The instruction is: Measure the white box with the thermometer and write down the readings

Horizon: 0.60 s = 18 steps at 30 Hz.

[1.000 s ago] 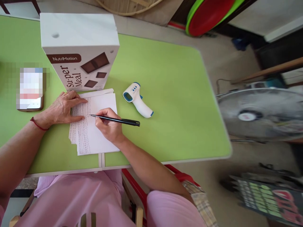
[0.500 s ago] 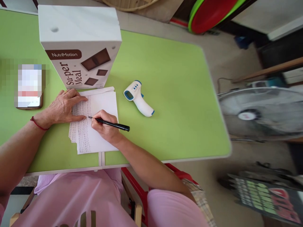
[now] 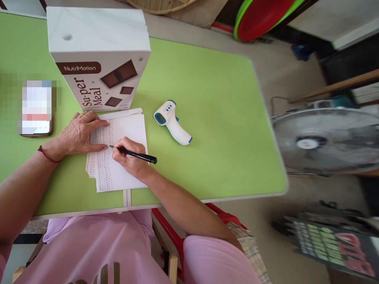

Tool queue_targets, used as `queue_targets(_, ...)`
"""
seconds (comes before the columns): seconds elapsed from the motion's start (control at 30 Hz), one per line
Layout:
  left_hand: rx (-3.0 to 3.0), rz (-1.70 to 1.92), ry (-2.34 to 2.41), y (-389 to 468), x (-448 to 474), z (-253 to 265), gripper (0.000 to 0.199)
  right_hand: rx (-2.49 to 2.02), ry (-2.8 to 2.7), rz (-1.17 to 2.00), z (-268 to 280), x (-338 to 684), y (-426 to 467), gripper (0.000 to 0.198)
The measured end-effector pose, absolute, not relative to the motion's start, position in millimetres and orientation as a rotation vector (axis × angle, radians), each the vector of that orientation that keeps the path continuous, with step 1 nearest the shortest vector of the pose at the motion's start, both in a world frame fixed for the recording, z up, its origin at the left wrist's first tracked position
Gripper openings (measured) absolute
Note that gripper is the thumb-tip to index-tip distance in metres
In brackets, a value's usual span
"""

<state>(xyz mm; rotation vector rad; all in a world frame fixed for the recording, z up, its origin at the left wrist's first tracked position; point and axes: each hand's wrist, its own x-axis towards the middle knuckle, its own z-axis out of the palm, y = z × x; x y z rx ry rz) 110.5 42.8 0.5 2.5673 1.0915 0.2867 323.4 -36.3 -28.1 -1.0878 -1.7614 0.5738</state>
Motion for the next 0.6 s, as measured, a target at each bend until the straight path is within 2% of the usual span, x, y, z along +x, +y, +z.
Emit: queue_targets(0.6,2.579,0.291,1.083,42.7,110.3,1.3,0.066,-1.196,-1.756,0.578,-26.4,325.0,-36.2,0.016)
